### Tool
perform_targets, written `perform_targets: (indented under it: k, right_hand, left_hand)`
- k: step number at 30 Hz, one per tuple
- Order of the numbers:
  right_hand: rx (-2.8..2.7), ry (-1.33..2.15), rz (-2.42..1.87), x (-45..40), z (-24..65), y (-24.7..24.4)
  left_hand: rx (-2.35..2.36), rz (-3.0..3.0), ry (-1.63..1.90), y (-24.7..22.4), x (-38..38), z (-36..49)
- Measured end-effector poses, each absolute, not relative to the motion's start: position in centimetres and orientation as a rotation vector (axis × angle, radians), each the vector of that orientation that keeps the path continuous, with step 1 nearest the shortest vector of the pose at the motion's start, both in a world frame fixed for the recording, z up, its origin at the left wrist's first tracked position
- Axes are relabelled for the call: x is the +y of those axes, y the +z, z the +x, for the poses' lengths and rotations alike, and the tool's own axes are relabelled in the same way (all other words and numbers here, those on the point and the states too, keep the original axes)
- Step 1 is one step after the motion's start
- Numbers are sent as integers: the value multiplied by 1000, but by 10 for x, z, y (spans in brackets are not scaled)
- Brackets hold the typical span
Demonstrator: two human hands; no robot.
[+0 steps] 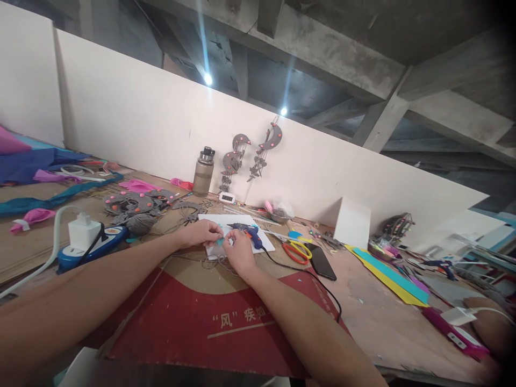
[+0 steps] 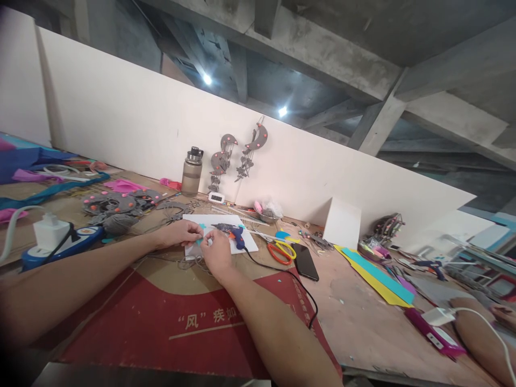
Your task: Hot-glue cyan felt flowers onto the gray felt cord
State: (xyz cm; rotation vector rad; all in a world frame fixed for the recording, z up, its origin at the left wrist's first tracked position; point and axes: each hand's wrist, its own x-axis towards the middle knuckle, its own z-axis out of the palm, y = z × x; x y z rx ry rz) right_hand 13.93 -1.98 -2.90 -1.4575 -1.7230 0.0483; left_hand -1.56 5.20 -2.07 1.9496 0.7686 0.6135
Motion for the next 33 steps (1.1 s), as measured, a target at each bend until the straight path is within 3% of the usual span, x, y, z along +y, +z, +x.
perform_targets:
  k: [33]
  right_hand:
    - [-1720, 78, -1466, -21, 139, -27]
  left_hand:
    - [734, 1944, 622, -20, 52, -16]
